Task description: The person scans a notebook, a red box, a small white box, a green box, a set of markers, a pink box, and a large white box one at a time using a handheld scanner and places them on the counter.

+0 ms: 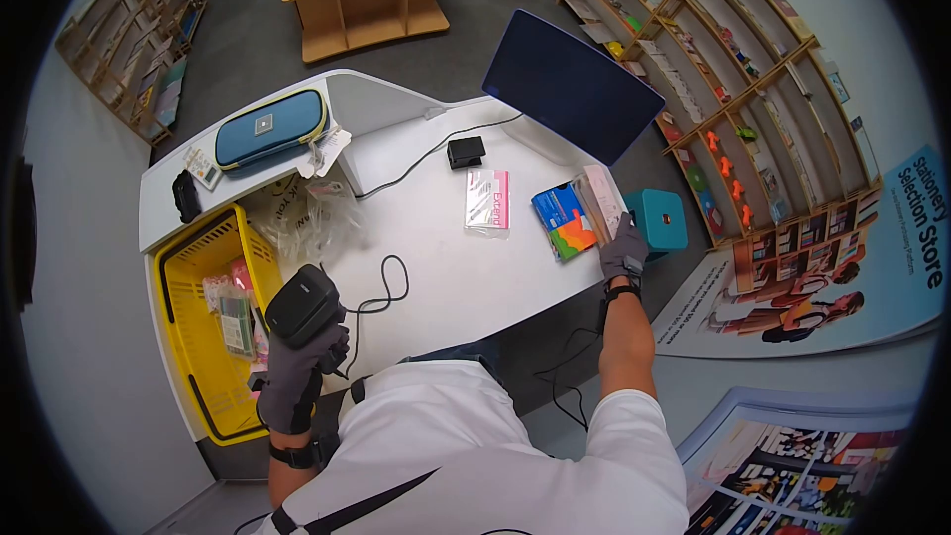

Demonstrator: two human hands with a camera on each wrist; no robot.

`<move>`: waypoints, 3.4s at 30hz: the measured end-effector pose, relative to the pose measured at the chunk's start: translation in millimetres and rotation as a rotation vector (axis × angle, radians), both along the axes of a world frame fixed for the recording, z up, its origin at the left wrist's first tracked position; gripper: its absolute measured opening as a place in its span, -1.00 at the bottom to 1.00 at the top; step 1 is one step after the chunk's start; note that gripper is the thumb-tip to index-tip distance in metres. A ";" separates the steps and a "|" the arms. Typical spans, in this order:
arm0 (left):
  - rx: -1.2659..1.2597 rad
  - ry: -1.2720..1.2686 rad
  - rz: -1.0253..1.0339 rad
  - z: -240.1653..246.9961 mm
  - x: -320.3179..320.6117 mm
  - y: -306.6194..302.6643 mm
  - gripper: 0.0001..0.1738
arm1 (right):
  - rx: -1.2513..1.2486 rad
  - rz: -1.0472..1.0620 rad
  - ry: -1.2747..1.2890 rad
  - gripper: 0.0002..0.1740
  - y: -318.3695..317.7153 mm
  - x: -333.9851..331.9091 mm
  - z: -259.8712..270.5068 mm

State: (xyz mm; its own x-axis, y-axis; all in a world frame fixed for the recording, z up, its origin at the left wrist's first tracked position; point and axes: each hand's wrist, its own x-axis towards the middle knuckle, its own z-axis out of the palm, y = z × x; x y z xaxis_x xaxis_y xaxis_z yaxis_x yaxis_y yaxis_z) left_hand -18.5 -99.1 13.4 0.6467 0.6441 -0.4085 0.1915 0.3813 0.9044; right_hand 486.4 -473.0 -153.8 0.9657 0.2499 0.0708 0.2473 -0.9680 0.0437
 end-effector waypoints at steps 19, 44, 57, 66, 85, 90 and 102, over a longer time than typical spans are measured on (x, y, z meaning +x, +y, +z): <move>-0.068 -0.009 -0.017 22.2 6.7 0.1 -0.57 | 1.403 0.329 1.216 -0.28 183.5 -151.2 84.2; -0.057 -0.007 0.031 25.4 -3.6 -6.5 -0.55 | 1.783 0.388 2.046 0.10 265.6 -223.3 134.6; 0.056 -0.072 0.056 48.4 12.0 -46.6 -0.64 | 1.738 0.286 1.954 0.09 242.0 -227.9 161.3; -0.016 -0.035 0.052 52.2 50.5 -59.7 -0.64 | 1.709 0.365 2.144 0.11 212.1 -181.4 148.8; 0.126 -0.053 0.145 52.2 92.1 -68.6 -0.61 | 1.343 0.635 1.495 -0.47 230.3 -149.5 150.6; 0.120 -0.027 0.147 62.3 108.6 -62.5 -0.64 | 1.589 0.441 1.444 -0.55 245.7 -145.5 155.4; 0.315 0.188 -0.053 67.8 139.4 -53.9 -0.66 | 1.950 0.212 1.956 -0.41 251.2 -117.7 121.9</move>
State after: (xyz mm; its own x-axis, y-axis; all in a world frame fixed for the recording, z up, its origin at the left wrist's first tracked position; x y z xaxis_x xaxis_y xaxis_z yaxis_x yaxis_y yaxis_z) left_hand 120.9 -153.0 81.2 0.6151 0.7249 -0.3101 0.3772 0.0748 0.9231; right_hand 368.7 -221.9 -31.9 0.2833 0.9513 -0.1218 -0.8804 0.2076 -0.4263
